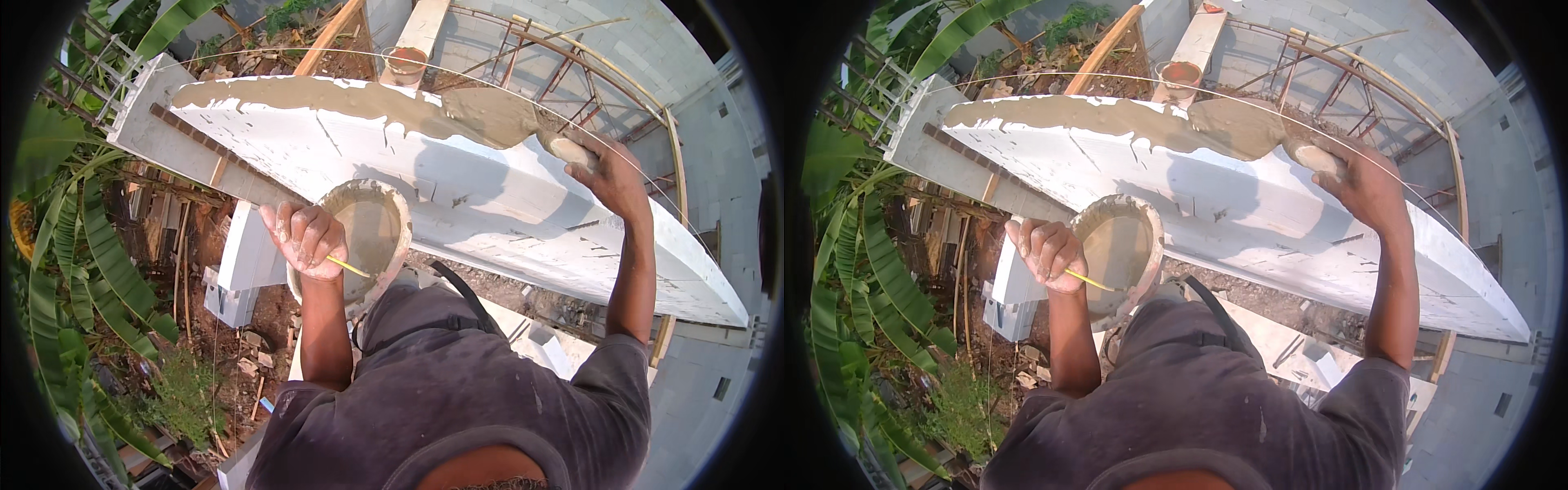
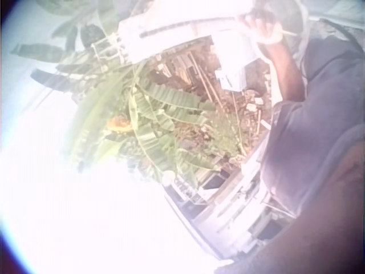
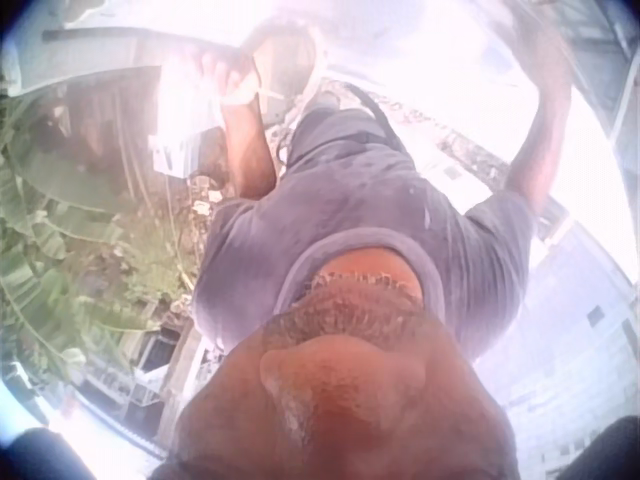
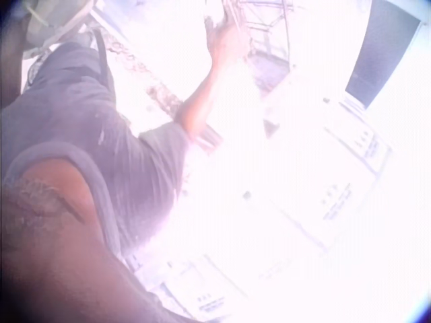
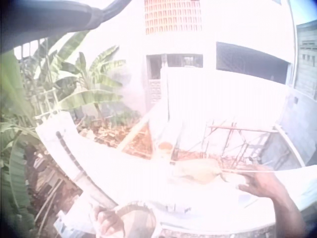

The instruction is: The person applies cement to a curved wall using a trowel, then cuts a white tile with a hand saw and hammers it into place on the wall. The person continues to apply cement to the wall surface.

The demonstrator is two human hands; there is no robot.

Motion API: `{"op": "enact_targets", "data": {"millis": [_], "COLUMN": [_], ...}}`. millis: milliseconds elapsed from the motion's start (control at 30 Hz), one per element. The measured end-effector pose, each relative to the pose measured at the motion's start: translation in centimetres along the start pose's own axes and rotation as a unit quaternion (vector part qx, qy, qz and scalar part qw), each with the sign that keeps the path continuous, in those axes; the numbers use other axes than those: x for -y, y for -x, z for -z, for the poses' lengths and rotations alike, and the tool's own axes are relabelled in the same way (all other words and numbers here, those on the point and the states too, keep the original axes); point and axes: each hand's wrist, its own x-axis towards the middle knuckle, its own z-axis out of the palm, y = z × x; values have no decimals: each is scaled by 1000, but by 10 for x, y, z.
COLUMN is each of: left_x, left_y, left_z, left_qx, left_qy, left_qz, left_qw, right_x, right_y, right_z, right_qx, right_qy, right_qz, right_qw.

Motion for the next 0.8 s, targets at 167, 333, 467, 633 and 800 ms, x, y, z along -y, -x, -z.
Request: {"op": "enact_targets", "data": {"millis": [167,333,467,633,800], "left_x": [-14,-27,-30,-27,-7], "left_y": [-10,-15,-12,-11,-4], "left_z": [11,18,20,20,17], "left_qx": [-14,-36,-45,-30,-26], "left_qy": [5,13,7,-5,-19], "left_qz": [17,34,41,52,34], "left_qw": [1000,999,998,998,999], "right_x": [27,59,68,74,42], "right_y": [-13,-46,-55,-32,-13], "right_z": [-8,-35,-45,-39,-54], "right_qx": [-73,-111,-109,-58,-163], "right_qy": [75,106,104,51,147], "right_qz": [47,85,111,61,9], "right_qw": [993,985,982,995,976]}}
